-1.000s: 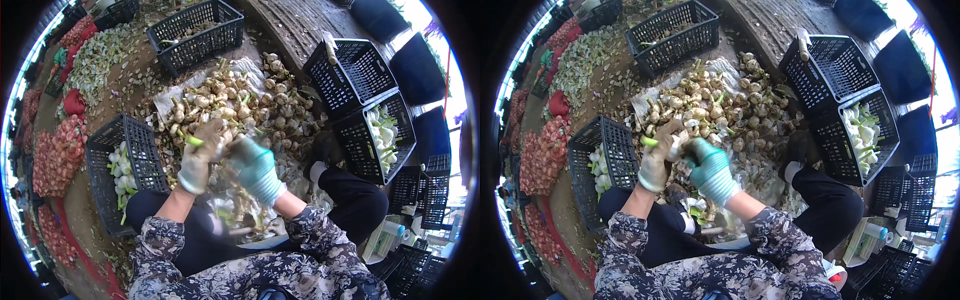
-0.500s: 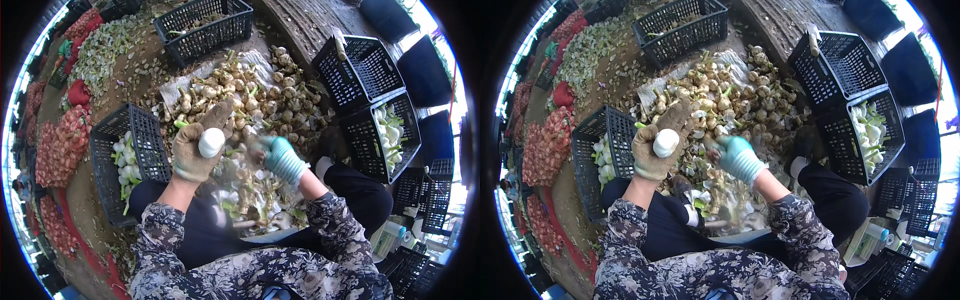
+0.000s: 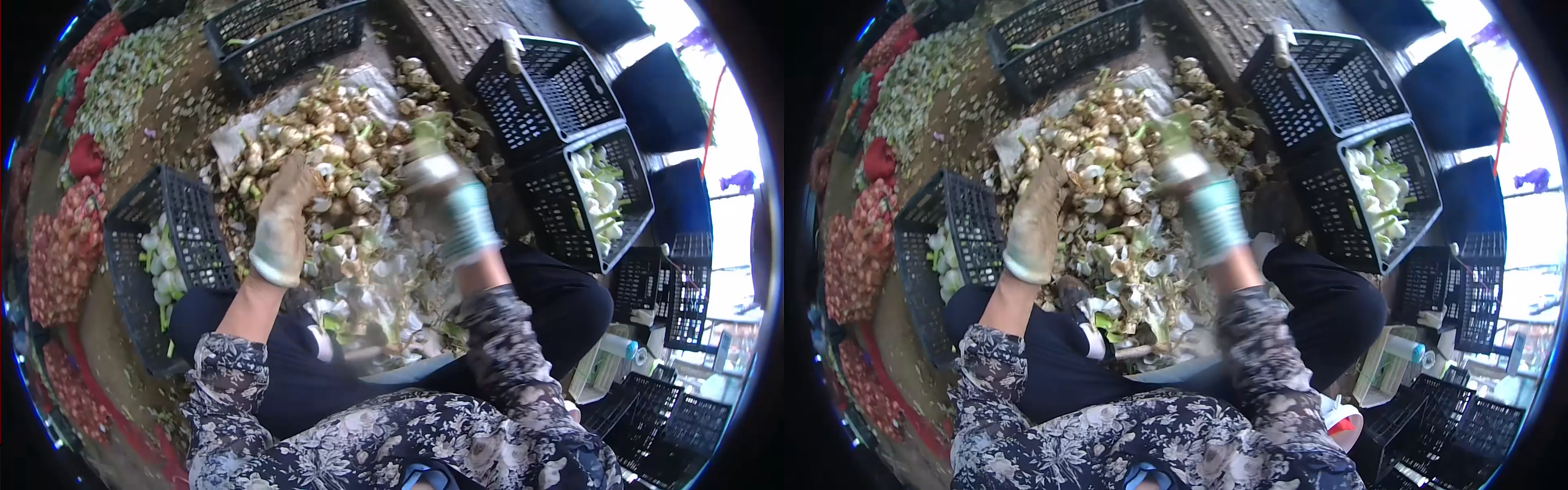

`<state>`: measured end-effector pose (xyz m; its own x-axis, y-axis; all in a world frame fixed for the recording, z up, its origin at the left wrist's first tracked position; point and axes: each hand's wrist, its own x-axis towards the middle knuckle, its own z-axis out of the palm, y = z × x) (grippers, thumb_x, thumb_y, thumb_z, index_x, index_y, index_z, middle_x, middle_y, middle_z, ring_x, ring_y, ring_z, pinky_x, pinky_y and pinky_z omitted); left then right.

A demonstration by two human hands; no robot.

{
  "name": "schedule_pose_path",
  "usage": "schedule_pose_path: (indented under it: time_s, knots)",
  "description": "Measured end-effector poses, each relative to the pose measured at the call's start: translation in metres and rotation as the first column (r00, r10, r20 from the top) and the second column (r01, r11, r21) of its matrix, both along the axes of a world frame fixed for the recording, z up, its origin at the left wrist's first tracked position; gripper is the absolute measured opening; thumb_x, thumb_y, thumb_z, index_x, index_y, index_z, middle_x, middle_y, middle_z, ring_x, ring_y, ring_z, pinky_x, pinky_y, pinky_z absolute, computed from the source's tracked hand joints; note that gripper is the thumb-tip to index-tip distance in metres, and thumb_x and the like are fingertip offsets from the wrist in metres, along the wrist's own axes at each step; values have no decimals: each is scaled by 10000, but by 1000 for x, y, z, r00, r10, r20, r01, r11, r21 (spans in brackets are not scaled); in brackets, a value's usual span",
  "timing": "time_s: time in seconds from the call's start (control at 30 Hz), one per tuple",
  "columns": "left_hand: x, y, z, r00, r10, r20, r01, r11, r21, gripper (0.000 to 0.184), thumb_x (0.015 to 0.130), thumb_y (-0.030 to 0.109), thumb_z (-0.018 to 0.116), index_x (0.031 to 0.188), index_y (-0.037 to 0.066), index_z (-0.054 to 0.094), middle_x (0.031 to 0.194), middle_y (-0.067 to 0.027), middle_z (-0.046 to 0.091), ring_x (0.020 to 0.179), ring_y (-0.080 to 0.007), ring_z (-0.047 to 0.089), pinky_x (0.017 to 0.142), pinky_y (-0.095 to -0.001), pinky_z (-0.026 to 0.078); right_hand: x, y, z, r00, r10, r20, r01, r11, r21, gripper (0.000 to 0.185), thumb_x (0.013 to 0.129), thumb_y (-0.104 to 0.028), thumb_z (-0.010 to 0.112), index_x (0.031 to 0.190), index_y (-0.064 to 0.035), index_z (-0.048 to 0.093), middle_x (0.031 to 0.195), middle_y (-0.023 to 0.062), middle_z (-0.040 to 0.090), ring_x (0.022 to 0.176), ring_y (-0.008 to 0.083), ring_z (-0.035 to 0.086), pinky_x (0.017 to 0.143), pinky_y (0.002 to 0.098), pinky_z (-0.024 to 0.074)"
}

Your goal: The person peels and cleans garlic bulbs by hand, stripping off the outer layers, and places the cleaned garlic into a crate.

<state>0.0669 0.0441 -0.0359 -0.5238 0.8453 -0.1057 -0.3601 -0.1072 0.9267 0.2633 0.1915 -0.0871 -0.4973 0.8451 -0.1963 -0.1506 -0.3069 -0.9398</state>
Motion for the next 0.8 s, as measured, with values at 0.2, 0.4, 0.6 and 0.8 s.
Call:
schedule_pose_path:
  time_s: [0.2,0.4,0.6,0.8]
  knots:
    - [-24,-10,5,936,261,236,-252,965,-67,387,924,228,446,1234,-3,474,1164,-97,537,1055,-209,499,929,-332,362,26,42,8,826,36,-563,-2,998,60,460,885,-321,544,1245,-54,438,1226,115,496,1096,233,517,975,400,419]
    - [-28,-7,-4,909,327,258,-272,936,-224,315,885,181,523,1147,6,533,1058,-76,583,947,-191,544,846,-314,408,-92,-41,-157,625,373,686,-675,700,234,279,839,-106,605,1117,-103,618,1030,76,661,842,172,623,766,299,489]
    - [-31,-6,-7,919,265,292,-199,951,-235,320,888,173,516,1160,5,535,1082,-88,586,966,-204,560,823,-320,424,-97,-110,-210,156,-60,986,-926,337,167,447,689,-142,616,1129,-113,542,1150,138,452,1006,311,490,762,411,465]
    - [-30,-7,-10,941,200,274,-129,958,-256,304,877,150,511,1149,19,550,1071,-93,595,967,-219,566,813,-343,446,-74,-98,-196,202,90,975,-920,359,157,434,708,-67,589,1137,-108,538,1150,154,460,987,335,515,808,428,464]
